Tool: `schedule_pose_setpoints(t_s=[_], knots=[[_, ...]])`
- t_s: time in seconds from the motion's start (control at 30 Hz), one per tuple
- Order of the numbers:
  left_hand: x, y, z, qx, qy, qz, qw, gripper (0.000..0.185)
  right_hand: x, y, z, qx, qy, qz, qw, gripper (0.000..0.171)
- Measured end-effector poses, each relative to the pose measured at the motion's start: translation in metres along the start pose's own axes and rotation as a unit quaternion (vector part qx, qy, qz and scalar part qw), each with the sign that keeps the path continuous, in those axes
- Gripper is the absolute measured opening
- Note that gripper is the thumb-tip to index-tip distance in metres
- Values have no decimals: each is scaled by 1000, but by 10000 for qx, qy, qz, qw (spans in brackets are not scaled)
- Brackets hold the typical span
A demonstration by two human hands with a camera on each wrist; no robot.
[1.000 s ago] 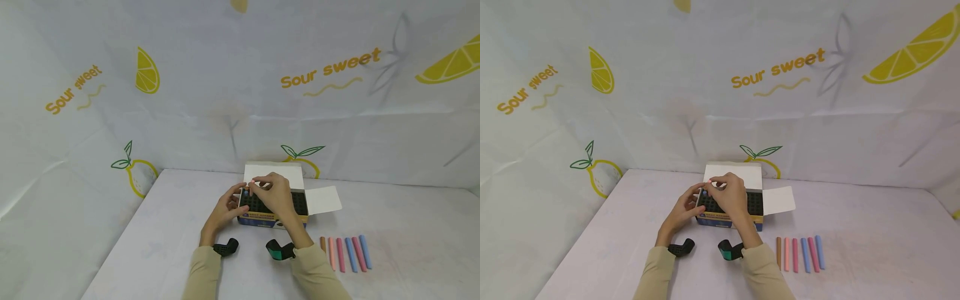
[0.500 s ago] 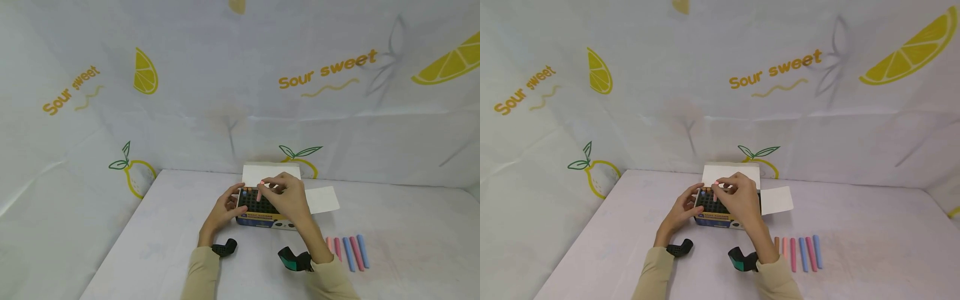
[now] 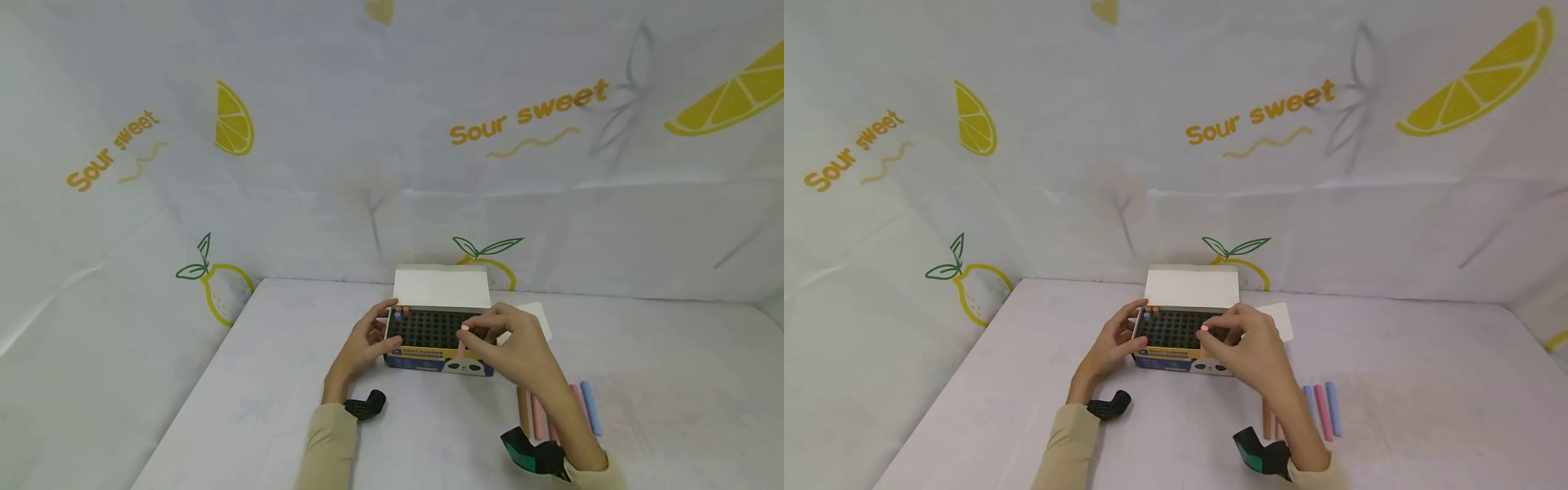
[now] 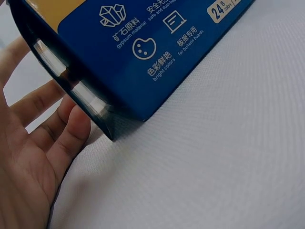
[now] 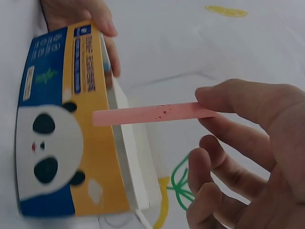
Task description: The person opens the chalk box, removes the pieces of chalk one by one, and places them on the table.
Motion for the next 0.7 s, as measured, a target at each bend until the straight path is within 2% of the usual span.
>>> schedule_pose_setpoints(t_s=[0.3, 0.63, 0.7], knots=[[-1, -2, 0, 2, 3, -46, 10000, 69, -16, -13, 31, -461, 382, -257, 9979, 9], [1, -1, 0, -38, 22, -99, 9999, 68, -35, -43, 65, -701, 772, -105, 9945, 8], [0, -1, -1, -41, 18, -96, 9999, 68, -39, -51, 72, -827, 859, -190, 9927, 8]])
Point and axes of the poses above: each hand's wrist, its own x-axis towards the middle knuckle, its own z-axis out of the back of the hand, y = z × x, the point moved 3 cm from there along x, towards the middle knuckle, and after that the axes turned 1 degree about y, right-handed, at the moved point
